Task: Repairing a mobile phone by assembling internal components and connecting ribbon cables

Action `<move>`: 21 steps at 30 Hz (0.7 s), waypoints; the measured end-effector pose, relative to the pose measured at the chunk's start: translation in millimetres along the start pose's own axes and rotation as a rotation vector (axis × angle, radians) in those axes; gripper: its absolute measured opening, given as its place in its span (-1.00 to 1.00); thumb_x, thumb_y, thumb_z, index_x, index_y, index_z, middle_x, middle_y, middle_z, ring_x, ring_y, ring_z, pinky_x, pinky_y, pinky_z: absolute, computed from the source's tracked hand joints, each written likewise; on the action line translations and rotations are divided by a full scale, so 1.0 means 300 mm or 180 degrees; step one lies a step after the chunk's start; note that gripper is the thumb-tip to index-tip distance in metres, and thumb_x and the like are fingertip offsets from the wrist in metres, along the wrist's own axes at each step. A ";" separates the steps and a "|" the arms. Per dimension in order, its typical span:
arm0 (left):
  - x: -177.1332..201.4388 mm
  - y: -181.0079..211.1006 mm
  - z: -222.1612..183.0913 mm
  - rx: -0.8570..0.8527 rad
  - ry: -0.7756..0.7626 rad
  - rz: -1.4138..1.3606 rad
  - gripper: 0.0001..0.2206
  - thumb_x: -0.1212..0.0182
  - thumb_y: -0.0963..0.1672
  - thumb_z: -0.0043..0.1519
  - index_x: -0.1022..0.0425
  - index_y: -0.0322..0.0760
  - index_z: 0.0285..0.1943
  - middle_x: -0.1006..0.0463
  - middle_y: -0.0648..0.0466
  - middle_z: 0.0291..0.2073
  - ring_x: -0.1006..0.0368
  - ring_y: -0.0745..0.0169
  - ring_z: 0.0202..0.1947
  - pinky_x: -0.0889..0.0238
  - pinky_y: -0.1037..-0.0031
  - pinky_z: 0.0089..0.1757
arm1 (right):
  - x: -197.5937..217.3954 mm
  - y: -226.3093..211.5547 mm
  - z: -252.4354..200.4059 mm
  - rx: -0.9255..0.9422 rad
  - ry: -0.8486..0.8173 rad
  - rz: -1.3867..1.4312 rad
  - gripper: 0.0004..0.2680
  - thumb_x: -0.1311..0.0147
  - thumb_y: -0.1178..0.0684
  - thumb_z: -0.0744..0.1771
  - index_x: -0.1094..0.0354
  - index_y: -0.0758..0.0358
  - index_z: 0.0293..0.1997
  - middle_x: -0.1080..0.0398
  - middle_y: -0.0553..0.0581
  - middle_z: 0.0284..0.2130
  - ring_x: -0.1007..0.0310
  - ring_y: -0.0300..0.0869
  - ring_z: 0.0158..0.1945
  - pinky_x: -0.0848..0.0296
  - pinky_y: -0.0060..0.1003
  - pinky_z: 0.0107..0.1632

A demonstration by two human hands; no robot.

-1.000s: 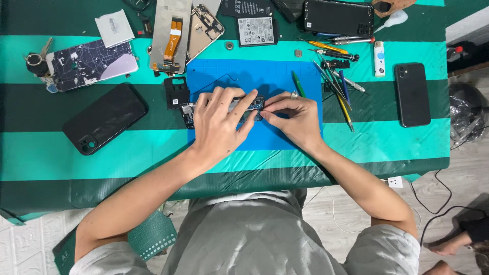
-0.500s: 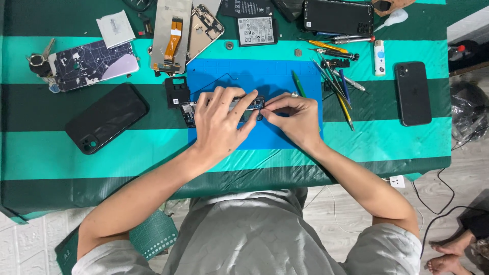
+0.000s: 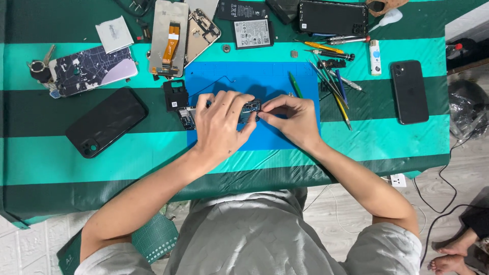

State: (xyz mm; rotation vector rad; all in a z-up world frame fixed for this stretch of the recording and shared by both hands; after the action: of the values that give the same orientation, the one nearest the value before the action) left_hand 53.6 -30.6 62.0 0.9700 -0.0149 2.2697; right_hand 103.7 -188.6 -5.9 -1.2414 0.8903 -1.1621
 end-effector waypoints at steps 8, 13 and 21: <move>0.009 0.014 0.016 -0.0053 -0.0057 -0.0128 -0.79 -0.32 -0.13 0.21 -0.59 -0.23 0.00 -0.48 0.11 -0.36 -0.40 0.21 -0.34 -0.08 0.27 -0.12 | 0.009 0.001 0.000 -0.0022 -0.0009 -0.0126 -0.90 -0.38 0.37 0.23 -0.54 0.42 -0.32 -0.60 0.31 -0.36 -0.66 -0.03 -0.20 -0.65 -0.24 -0.13; -0.009 0.022 0.002 -0.0092 -0.0036 -0.0119 -0.79 -0.32 -0.15 0.17 -0.59 -0.22 -0.02 -0.50 0.12 -0.37 -0.42 0.22 -0.35 -0.11 0.28 -0.06 | 0.022 0.074 -0.003 -0.0163 -0.0027 0.0096 -0.86 -0.41 0.37 0.22 -0.52 0.43 -0.28 -0.59 0.30 -0.36 -0.64 -0.11 -0.20 -0.65 -0.29 -0.12; -0.024 0.038 0.002 -0.0122 -0.0118 -0.0009 -0.77 -0.30 -0.15 0.17 -0.52 -0.23 0.00 -0.44 0.12 -0.41 -0.42 0.18 -0.36 -0.12 0.28 -0.04 | 0.019 0.063 -0.004 -0.0024 0.0014 0.0032 -0.85 -0.43 0.36 0.21 -0.54 0.38 -0.26 -0.61 0.26 -0.36 -0.66 -0.11 -0.24 -0.64 -0.27 -0.11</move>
State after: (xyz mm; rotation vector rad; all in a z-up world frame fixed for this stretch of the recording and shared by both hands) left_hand 51.1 -43.8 60.3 0.9912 -0.0726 2.2406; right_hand 106.8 -195.3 -24.2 -1.2395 0.9039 -1.1547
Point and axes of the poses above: each hand's wrist, its own z-axis towards the middle knuckle, its own x-axis out of the back of the hand, y = z × x, the point moved 9 cm from there along z, towards the middle knuckle
